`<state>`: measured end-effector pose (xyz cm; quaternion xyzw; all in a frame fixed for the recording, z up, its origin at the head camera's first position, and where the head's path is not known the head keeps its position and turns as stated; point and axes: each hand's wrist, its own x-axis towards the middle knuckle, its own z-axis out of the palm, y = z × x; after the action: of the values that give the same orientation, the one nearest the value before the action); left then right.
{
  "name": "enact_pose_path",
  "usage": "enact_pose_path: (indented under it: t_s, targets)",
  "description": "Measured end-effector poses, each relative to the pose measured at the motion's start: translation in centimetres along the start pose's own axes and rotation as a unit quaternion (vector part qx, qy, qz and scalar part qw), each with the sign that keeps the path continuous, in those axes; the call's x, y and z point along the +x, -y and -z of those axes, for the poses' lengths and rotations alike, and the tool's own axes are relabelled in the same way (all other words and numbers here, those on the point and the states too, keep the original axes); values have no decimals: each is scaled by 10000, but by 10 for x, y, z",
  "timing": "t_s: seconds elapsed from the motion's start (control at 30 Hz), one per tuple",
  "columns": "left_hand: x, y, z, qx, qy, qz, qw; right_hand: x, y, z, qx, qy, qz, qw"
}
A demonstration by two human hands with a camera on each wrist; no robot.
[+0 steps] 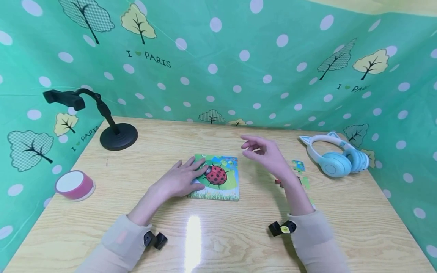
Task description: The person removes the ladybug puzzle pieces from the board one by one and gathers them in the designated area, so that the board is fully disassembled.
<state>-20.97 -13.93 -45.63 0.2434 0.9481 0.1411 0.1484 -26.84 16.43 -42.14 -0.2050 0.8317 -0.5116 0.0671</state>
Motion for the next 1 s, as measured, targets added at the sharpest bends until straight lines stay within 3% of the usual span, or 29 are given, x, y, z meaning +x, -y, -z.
enact_pose_path:
  t_s: [0.3, 0.8, 1.0]
  targets:
    - [0, 0, 1, 14, -21, -21, 10000, 2, -8, -32, -22, 1137, -122, 9934]
    - [0, 3, 1, 27, -3, -15, 10000, -2, -6, -58, -407, 2011, -149, 9786]
    - [-1, 3, 0, 27, 32, -14, 10000, -4, -2, -62, -706, 2117, -225, 9745]
